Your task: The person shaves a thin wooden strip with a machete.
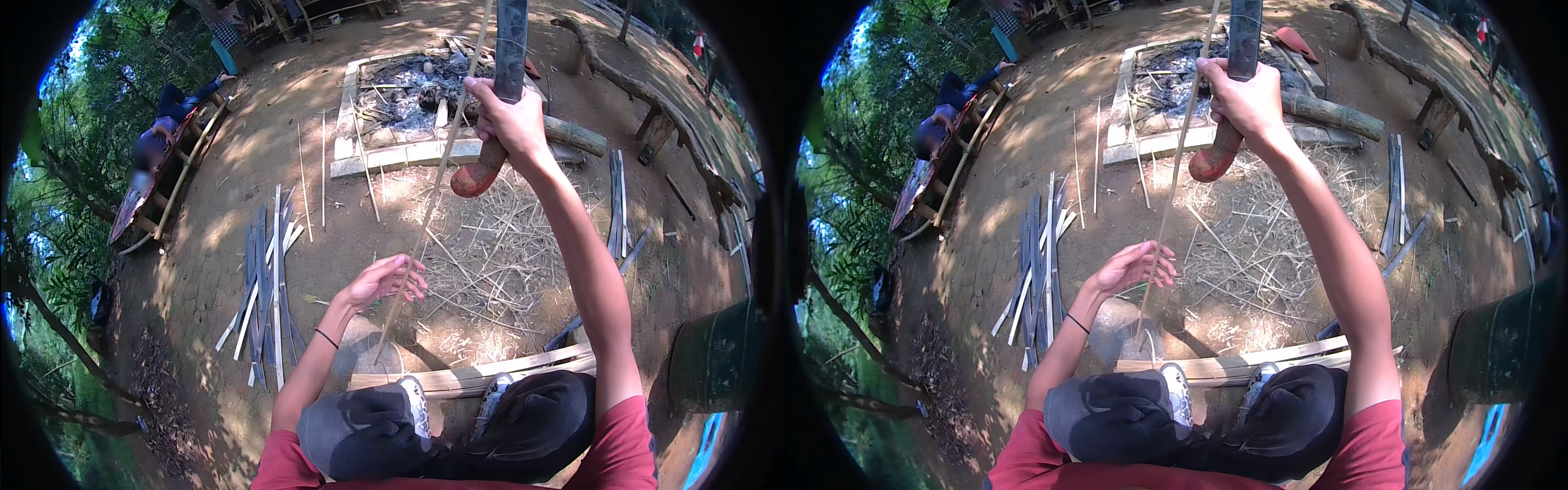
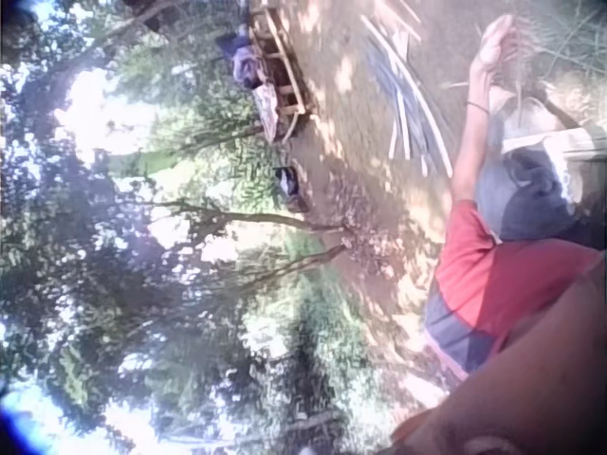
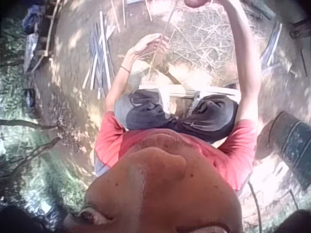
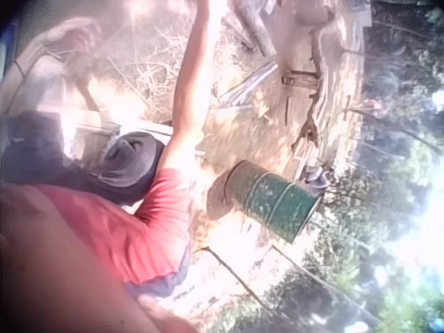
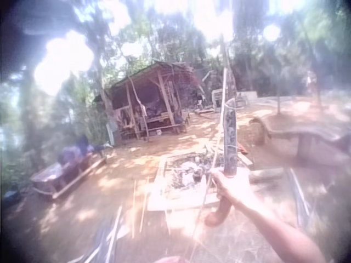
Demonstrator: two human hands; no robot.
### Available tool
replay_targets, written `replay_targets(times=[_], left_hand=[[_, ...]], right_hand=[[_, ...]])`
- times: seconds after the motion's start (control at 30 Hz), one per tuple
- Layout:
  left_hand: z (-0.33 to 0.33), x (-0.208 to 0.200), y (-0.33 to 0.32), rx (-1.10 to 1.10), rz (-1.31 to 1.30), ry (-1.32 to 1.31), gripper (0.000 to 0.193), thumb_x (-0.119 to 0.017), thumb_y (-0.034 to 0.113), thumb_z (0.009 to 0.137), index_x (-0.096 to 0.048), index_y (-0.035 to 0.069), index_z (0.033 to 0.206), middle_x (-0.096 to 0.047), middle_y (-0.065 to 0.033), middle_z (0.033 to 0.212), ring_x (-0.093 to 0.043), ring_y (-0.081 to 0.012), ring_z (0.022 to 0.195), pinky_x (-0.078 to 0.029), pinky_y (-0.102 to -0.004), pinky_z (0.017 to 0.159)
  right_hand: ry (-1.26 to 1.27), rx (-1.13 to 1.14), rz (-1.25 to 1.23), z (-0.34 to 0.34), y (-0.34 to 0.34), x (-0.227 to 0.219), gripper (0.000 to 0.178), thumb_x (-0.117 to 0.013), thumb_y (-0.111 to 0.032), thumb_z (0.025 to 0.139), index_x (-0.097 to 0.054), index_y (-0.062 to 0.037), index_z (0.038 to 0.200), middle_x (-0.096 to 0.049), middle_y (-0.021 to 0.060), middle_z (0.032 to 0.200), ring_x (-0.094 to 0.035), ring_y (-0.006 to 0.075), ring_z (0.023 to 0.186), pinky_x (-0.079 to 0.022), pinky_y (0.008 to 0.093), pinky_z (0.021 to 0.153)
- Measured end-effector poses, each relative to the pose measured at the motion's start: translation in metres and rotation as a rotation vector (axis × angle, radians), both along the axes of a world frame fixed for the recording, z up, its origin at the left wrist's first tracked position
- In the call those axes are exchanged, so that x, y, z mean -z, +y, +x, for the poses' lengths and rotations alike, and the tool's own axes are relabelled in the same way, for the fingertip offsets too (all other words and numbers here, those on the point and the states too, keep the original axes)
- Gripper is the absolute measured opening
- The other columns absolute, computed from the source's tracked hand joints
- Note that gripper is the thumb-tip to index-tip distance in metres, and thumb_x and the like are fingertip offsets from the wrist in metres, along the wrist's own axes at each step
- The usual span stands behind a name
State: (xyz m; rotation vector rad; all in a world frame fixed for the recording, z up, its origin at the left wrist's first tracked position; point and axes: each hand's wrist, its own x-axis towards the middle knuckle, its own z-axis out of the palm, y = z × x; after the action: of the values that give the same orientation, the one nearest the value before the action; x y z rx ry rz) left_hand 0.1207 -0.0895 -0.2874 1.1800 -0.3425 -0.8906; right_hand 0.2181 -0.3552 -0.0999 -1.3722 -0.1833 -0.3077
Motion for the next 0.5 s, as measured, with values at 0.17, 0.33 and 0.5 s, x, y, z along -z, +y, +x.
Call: replay_targets(times=[0.17, 0.33, 0.5], left_hand=[[-0.011, 0.030, 0.013, 0.010, 0.212, -0.090, 0.040, -0.044, 0.033, 0.100, -0.050, 0.000, 0.124, -0.064, -0.0134, 0.105, -0.065, -0.0219, 0.094, -0.050, -0.0332, 0.084], [0.013, 0.056, -0.030, 0.161, 0.213, -0.118, 0.035, -0.049, 0.032, 0.099, -0.063, 0.001, 0.105, -0.068, -0.0072, 0.085, -0.066, -0.0143, 0.083, -0.050, -0.0274, 0.075], [-0.019, 0.065, -0.018, -0.159, 0.201, -0.002, 0.033, -0.050, 0.034, 0.099, -0.056, 0.007, 0.082, -0.042, 0.0062, 0.059, -0.038, -0.0029, 0.050, -0.030, -0.0189, 0.044]], right_hand=[[0.053, 0.117, 0.135, 0.011, -0.041, 0.035, 0.025, -0.071, -0.018, 0.086, -0.060, 0.0017, 0.095, -0.040, -0.0059, 0.060, -0.037, 0.0038, 0.046, -0.035, 0.0217, 0.043], [-0.042, 0.299, 0.169, 0.013, -0.162, 0.002, 0.022, -0.071, -0.017, 0.086, -0.060, 0.0016, 0.092, -0.042, -0.0054, 0.061, -0.038, 0.0043, 0.049, -0.037, 0.0222, 0.044], [0.077, 0.382, 0.315, 0.010, -0.182, 0.040, 0.022, -0.072, -0.017, 0.084, -0.052, -0.0094, 0.081, -0.034, -0.0078, 0.059, -0.034, 0.0026, 0.047, -0.032, 0.0202, 0.042]])
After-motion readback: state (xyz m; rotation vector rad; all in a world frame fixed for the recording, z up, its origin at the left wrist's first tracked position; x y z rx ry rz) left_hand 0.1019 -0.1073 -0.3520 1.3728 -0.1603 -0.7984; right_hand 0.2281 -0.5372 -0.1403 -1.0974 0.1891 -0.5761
